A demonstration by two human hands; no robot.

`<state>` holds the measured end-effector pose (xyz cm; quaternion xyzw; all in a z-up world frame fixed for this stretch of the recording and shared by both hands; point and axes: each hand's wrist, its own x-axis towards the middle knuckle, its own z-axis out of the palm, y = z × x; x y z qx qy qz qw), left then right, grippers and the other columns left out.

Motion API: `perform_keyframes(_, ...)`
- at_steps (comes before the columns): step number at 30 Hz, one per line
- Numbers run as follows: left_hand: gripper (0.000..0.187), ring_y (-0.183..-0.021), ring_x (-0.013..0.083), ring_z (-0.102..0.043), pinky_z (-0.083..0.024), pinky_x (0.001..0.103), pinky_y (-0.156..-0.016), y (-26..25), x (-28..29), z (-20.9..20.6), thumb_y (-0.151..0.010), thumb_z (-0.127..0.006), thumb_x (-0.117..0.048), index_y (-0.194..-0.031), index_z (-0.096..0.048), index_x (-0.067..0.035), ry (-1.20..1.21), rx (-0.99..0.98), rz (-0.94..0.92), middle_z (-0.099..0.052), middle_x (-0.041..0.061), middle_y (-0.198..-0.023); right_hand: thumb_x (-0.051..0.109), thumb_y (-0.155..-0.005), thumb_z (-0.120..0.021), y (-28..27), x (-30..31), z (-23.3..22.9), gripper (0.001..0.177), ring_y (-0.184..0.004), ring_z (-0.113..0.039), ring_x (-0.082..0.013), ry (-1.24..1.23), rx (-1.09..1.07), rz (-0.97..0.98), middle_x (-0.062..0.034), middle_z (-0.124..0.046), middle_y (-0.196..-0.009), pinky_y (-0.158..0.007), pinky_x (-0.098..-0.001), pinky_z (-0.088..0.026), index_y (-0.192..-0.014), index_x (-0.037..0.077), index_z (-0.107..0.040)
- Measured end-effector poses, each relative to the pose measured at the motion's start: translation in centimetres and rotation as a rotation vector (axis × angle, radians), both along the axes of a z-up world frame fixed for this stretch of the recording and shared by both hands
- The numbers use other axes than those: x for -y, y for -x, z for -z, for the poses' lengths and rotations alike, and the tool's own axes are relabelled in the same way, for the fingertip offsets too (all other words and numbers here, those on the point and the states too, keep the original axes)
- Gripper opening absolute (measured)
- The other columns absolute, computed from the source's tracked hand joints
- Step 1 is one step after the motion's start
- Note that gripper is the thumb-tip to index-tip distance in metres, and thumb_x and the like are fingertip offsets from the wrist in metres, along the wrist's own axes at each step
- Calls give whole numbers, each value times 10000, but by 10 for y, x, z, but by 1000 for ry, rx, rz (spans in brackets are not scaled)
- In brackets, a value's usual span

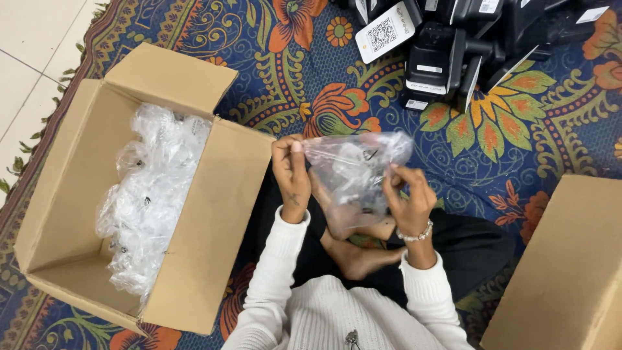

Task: The person sits on a patterned rug and packs small black electronic devices into a cardboard box. They remove bubble wrap from the box, place a device inside a plastic bag, and then put the bagged device into the box. This process is repeated multiple times.

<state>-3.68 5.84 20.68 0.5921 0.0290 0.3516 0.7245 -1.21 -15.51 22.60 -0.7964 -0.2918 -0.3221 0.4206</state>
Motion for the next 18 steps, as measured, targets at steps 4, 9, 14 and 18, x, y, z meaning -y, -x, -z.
perform_keyframes(4,168,-801,45,-418,-376,209,-724,-19,10,29,-1148,-480,-209,-1180,-468,-44,151,-84,-176,-533,17,-987,-83,-850,-847,21,8,46,320,-718,-664,-212,25,41,-155,-81,-679,-876,-632,-336,-524,-1045,34,-622)
perform_keyframes(9,173,-724,51,-496,-430,217,-668,-38,14,24,-1132,-476,-241,-1170,-446,-74,235,-43,-218,-555,16,-851,44,-846,-830,46,14,45,283,-752,-677,-248,48,118,-292,-98,-681,-916,-666,-353,-542,-1006,61,-597)
perform_keyframes(14,181,-677,64,-504,-421,218,-619,-41,13,36,-1129,-477,-251,-1178,-412,-90,274,14,-203,-555,11,-792,64,-882,-750,54,23,44,247,-834,-669,-234,-209,-147,-209,-122,-657,-1014,-722,-336,-559,-1083,42,-609)
perform_keyframes(18,179,-697,64,-489,-405,219,-644,-41,16,31,-1147,-465,-250,-1187,-409,-85,217,13,-246,-549,13,-814,-12,-948,-709,43,22,40,302,-1030,-657,-196,-439,-560,-291,-126,-649,-1198,-865,-319,-560,-1229,13,-604)
